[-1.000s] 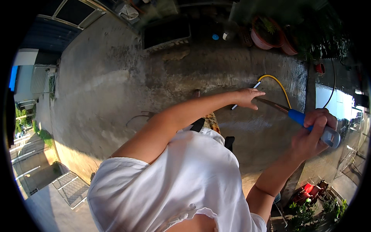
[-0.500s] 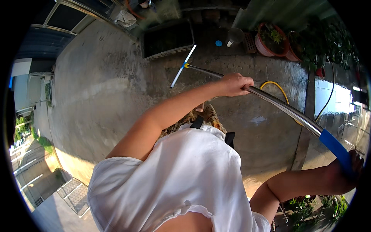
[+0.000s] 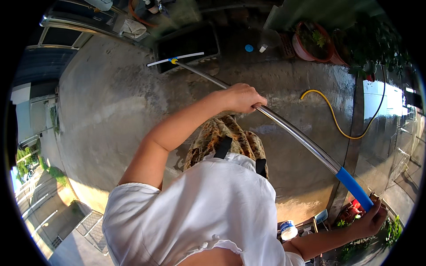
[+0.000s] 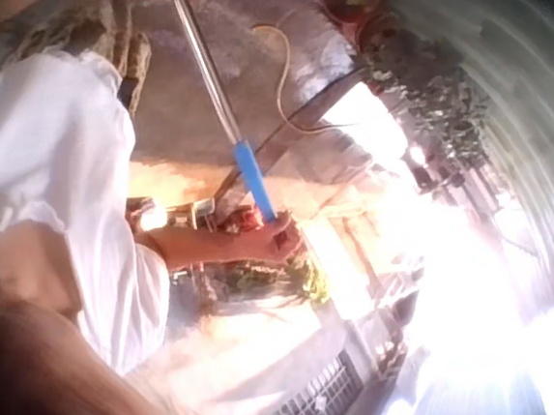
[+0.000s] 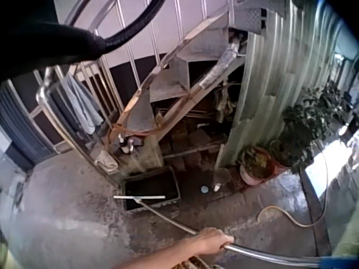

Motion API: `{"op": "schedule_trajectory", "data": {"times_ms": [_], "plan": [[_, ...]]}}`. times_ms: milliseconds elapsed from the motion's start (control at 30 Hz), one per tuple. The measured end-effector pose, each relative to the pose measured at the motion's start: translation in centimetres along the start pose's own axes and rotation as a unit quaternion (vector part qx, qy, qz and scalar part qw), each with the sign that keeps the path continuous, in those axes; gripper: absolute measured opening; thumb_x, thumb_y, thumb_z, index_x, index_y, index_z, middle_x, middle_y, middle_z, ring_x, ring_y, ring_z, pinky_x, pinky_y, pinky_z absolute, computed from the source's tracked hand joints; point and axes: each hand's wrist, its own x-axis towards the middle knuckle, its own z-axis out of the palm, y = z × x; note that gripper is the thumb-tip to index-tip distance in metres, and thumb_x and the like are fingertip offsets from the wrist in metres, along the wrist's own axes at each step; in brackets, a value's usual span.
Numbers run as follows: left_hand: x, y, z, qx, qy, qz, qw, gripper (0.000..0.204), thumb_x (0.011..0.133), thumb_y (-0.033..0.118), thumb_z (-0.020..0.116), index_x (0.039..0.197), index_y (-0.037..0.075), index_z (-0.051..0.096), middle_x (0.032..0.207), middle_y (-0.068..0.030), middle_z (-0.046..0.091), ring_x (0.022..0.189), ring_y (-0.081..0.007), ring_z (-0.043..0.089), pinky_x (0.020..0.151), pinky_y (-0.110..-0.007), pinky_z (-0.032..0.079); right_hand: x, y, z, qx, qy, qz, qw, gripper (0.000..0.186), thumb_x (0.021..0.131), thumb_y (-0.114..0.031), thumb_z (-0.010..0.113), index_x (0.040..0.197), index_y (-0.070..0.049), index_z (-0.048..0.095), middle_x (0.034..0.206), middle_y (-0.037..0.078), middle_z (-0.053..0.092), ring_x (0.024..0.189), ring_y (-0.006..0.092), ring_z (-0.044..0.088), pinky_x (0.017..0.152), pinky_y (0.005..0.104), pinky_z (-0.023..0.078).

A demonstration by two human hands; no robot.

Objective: The person uses a squeegee to push water across a patio floor, moving toward a drain, and then moves a plastic crate and points toward the drain.

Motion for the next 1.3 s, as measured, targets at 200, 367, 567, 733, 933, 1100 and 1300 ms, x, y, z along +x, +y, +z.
{"op": "schedule_trajectory", "data": {"times_ms": [200,367,567,733,933,1100,1300], "plan": [[2.8,-9.3,4.5,0.022,0.074,0.001,0.997,0.018,0.077,0.007,0.069,0.093,0.013,0.064,0.078,-0.0038,0.066,0.08,-0.0251,0.066,0.072,-0.042,0.051,-4.2,-4.8,6.6,-0.083,-0.405,0.06,0.908,0.016,0.087,-0.01,0.069,0.098,-0.001,0.061,0.078,0.009,0.063,0.065,0.0135,0.053,0.06,0.0297,0.046],[-1.1,-22.0,9.1,0.113,0.041,-0.133,0.984,0.023,0.07,0.012,0.078,0.09,0.016,0.069,0.096,-0.0017,0.066,0.102,-0.0246,0.059,0.092,-0.043,0.044,-13.6,-11.1,17.8,0.052,-0.533,-0.032,0.844,0.047,0.081,-0.007,0.073,0.127,-0.011,0.063,0.092,0.018,0.068,0.073,0.0288,0.065,0.066,0.0369,0.051],[-7.1,-24.4,14.9,0.168,0.289,-0.186,0.924,0.035,0.073,0.024,0.08,0.1,0.008,0.062,0.102,-0.0081,0.063,0.115,-0.0287,0.055,0.098,-0.043,0.043,-21.1,-14.4,20.2,0.033,-0.574,-0.001,0.818,0.042,0.087,-0.015,0.068,0.129,-0.014,0.062,0.088,0.018,0.069,0.075,0.0342,0.068,0.066,0.042,0.052],[-8.9,-21.3,19.1,0.115,0.195,-0.158,0.961,0.032,0.082,0.035,0.072,0.09,0.006,0.06,0.094,-0.0112,0.062,0.103,-0.0298,0.057,0.091,-0.043,0.044,-26.9,-12.5,15.6,-0.012,-0.589,0.03,0.807,0.041,0.089,-0.018,0.065,0.129,-0.014,0.062,0.084,0.018,0.069,0.072,0.0363,0.067,0.065,0.0438,0.051],[-12.1,-12.8,20.3,0.077,0.185,-0.128,0.971,0.027,0.087,0.033,0.069,0.087,0.008,0.06,0.09,-0.0079,0.062,0.101,-0.0277,0.058,0.093,-0.044,0.043,-28.3,-14.1,5.9,0.019,-0.538,0.056,0.841,0.044,0.086,-0.012,0.067,0.13,-0.014,0.061,0.083,0.017,0.068,0.069,0.0352,0.067,0.061,0.0419,0.051],[-16.7,-18.8,19.0,0.07,0.145,-0.126,0.979,0.025,0.084,0.032,0.073,0.083,0.011,0.06,0.089,-0.0074,0.061,0.099,-0.0274,0.058,0.094,-0.044,0.042,-32.9,-19.9,8.9,-0.01,-0.555,-0.02,0.831,0.042,0.089,-0.017,0.065,0.13,-0.013,0.06,0.081,0.016,0.067,0.066,0.0345,0.065,0.058,0.0439,0.05],[-17.7,-25.9,16.8,0.121,0.145,-0.193,0.963,0.019,0.082,0.028,0.072,0.094,0.015,0.066,0.11,-0.0046,0.062,0.129,-0.0264,0.046,0.107,-0.049,0.035,-38.1,-21.9,16.7,-0.019,-0.496,-0.01,0.868,0.041,0.088,-0.02,0.065,0.129,-0.014,0.06,0.077,0.015,0.066,0.062,0.0345,0.064,0.057,0.0454,0.05]]}}
